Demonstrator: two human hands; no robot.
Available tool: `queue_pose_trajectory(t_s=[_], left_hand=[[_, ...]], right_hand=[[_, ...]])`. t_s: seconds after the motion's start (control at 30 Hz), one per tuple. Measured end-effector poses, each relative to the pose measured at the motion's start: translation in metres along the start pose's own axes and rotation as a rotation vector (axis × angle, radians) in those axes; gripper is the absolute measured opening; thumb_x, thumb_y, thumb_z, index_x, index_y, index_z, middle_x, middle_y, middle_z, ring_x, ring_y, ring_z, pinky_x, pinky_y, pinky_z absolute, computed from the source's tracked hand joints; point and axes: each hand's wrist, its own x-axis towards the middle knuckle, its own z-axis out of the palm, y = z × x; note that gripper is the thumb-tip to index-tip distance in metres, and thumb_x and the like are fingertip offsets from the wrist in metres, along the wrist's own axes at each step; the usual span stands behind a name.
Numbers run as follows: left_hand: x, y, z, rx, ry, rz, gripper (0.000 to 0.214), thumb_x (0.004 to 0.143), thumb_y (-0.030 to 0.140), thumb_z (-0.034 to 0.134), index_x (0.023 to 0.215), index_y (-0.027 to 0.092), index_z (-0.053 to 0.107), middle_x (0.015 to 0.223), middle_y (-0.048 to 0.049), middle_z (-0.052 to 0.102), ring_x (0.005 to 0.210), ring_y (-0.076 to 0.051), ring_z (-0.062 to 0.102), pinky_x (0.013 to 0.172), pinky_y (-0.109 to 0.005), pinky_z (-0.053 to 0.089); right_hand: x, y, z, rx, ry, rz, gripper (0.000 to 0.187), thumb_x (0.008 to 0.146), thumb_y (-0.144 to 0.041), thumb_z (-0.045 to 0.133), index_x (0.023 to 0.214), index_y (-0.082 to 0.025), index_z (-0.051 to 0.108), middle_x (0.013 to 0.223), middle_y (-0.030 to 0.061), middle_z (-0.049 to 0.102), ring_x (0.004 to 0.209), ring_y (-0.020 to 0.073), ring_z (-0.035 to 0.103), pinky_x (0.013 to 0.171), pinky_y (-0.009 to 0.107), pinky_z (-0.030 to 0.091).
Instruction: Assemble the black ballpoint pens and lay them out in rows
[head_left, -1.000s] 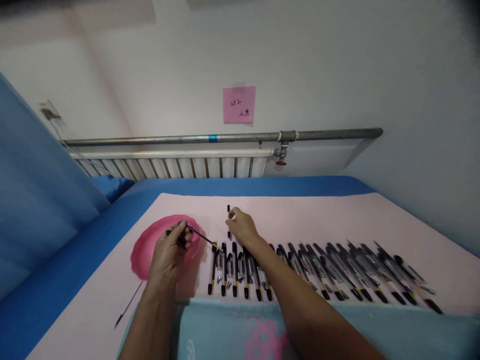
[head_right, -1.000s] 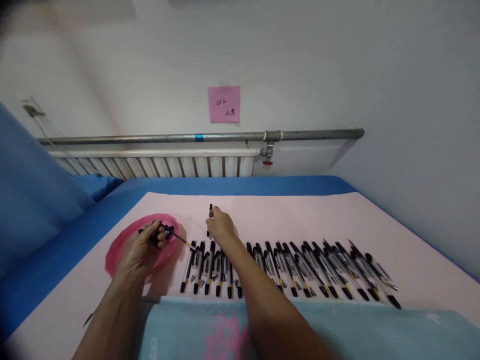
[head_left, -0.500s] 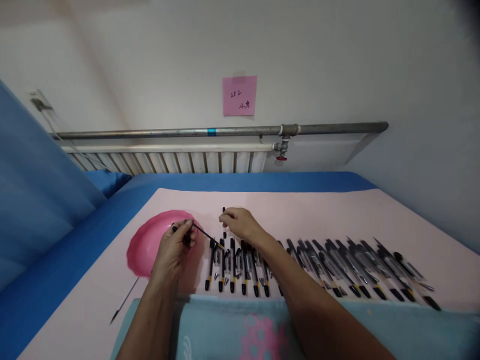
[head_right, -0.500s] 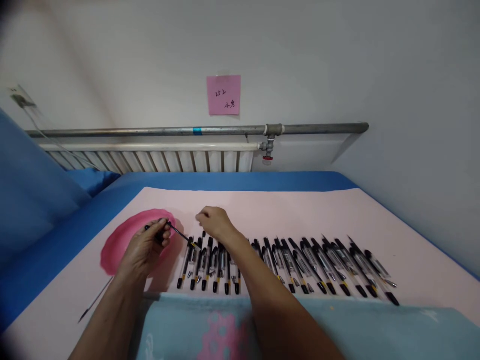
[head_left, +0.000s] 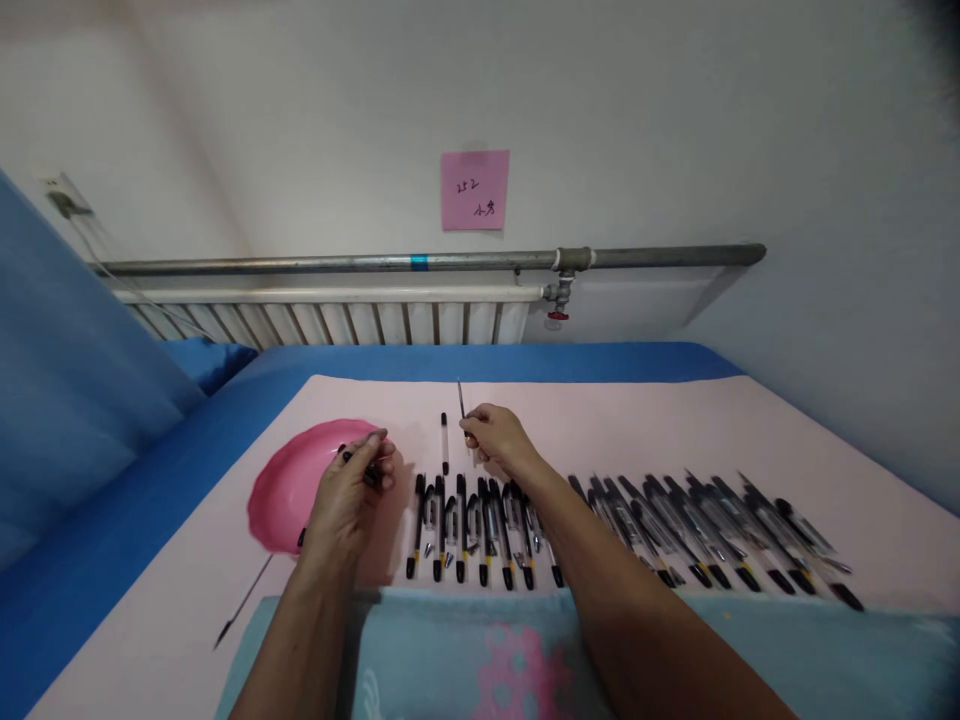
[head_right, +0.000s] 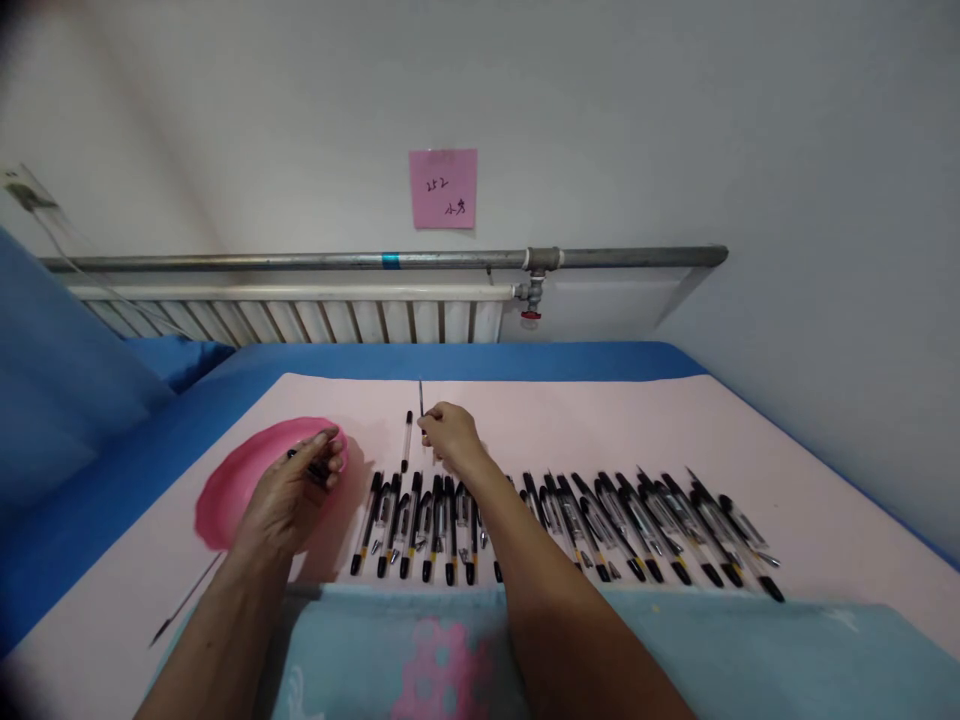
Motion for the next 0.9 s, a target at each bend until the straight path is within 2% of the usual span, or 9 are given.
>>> queue_pose_trajectory(t_s=[0.13, 0.33, 0.6, 0.9], left_hand=[[-0.002, -0.001, 0.001, 0.001, -0.01, -0.027, 0.026, 0.058, 0.02, 0.072, 0.079, 0.009, 0.061, 0.067, -0.0049, 0.06, 0.051, -0.009, 0.052, 0.04, -0.017, 0.037], [-0.004, 0.0, 0.002, -0.004, 0.011, -0.046, 0.026, 0.057, 0.019, 0.072, 0.078, 0.009, 0.061, 0.066, -0.0048, 0.06, 0.05, -0.009, 0.051, 0.039, -0.018, 0.036], [-0.005, -0.001, 0.002, 0.011, 0.001, -0.043, 0.027, 0.059, 0.019, 0.071, 0.081, 0.009, 0.061, 0.066, -0.005, 0.059, 0.051, -0.009, 0.051, 0.04, -0.018, 0.036], [-0.006, 0.0, 0.004, -0.032, 0.003, -0.134, 0.016, 0.068, 0.015, 0.064, 0.082, 0.008, 0.061, 0.067, -0.0061, 0.061, 0.053, -0.01, 0.055, 0.044, -0.019, 0.043]], right_hand=[[0.011, 0.013, 0.011, -0.062, 0.026, 0.046, 0.014, 0.078, -0.025, 0.052, 0.083, -0.014, 0.058, 0.054, -0.0003, 0.059, 0.037, 0.0055, 0.046, 0.038, 0.016, 0.033], [0.02, 0.016, 0.023, -0.204, 0.023, 0.046, 0.013, 0.074, -0.024, 0.054, 0.079, -0.015, 0.062, 0.054, 0.0004, 0.061, 0.046, 0.0093, 0.054, 0.045, 0.018, 0.035], [0.024, 0.019, 0.027, -0.345, 0.032, 0.02, 0.02, 0.068, -0.018, 0.055, 0.087, -0.015, 0.062, 0.058, 0.0015, 0.063, 0.055, 0.013, 0.058, 0.051, 0.02, 0.036], [0.016, 0.019, 0.022, -0.36, 0.05, -0.037, 0.018, 0.068, -0.017, 0.051, 0.082, -0.016, 0.063, 0.059, 0.0013, 0.061, 0.052, 0.0123, 0.055, 0.049, 0.021, 0.035]])
